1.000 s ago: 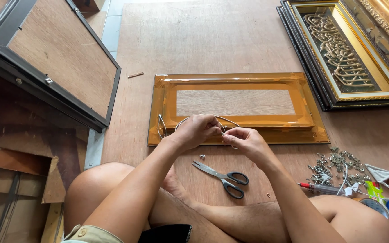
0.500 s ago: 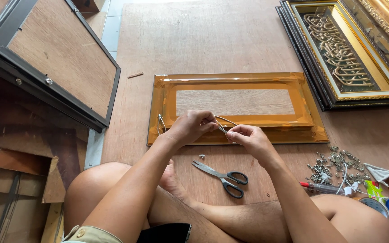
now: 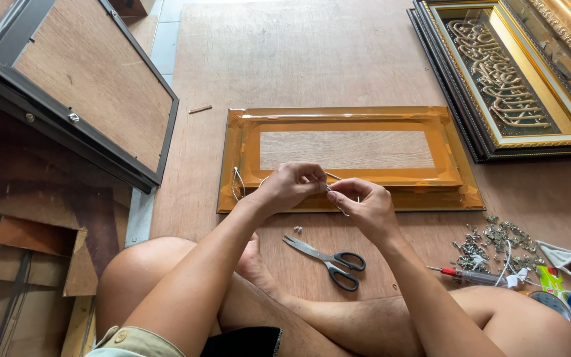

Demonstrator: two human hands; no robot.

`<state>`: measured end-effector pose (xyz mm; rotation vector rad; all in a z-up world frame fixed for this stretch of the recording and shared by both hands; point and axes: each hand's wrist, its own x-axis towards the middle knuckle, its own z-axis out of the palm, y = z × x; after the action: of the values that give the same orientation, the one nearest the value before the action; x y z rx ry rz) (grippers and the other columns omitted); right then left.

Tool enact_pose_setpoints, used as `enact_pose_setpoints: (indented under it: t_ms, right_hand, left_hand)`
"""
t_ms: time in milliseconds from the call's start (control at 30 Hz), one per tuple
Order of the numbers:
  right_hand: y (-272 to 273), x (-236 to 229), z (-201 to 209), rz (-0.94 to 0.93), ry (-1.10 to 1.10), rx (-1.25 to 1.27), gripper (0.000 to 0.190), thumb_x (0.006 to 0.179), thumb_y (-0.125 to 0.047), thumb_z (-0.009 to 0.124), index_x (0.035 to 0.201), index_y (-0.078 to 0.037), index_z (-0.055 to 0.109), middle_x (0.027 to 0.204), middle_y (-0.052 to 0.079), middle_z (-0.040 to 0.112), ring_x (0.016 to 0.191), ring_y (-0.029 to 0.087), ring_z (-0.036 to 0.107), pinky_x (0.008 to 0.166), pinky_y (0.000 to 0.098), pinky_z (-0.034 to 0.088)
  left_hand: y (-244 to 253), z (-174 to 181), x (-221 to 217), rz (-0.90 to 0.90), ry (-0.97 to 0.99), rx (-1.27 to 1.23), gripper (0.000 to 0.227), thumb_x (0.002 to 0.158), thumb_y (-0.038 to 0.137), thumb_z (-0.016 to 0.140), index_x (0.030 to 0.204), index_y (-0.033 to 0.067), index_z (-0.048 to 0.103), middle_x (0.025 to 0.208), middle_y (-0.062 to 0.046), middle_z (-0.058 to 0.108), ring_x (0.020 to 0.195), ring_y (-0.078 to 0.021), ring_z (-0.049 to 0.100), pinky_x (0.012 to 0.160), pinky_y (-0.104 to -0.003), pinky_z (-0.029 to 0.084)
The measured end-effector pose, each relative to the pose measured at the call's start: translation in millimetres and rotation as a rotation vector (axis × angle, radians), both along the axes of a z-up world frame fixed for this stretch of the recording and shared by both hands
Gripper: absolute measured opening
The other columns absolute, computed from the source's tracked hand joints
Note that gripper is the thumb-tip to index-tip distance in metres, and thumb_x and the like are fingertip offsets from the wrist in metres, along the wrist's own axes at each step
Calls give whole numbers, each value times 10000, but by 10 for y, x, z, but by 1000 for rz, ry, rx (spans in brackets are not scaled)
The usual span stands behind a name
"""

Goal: Tying a hanging wire to the back of a wooden picture frame by threading it through eyelets and knotting it.

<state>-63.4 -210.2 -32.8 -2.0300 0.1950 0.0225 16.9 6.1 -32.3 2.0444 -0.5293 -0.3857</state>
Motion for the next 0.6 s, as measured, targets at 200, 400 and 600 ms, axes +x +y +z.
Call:
enact_pose_setpoints:
  t_ms: [200, 400, 600]
  right_hand:
    - [59, -66, -83, -4, -108, -38, 177, 929, -365, 916, 1100, -321, 929, 794, -55, 828, 878, 95, 723, 925, 319, 601]
    - [92, -75, -148, -37, -260, -135, 155, 945, -353, 909, 1080, -277, 918, 866, -14, 825, 999, 144, 745, 973, 336, 591]
    - [109, -96, -241, 55, -587, -461, 218, 1061, -480, 777, 1135, -294, 866, 804, -54, 802, 946, 140, 757, 1046, 373, 505]
  left_hand:
    - [-10, 64, -52, 53, 98, 10, 152, 959, 439, 780, 1047, 320, 817, 1030, 88, 852, 1085, -140, 827, 967, -364, 620]
    - [-48, -173, 19, 84, 139, -32, 168, 947, 459, 779, 1059, 343, 826, 986, 108, 840, 1041, -99, 821, 958, -354, 622]
    - [-14, -320, 159, 132, 292, -196, 185, 904, 378, 789, 973, 210, 825, 862, 15, 828, 855, -102, 768, 683, -228, 550]
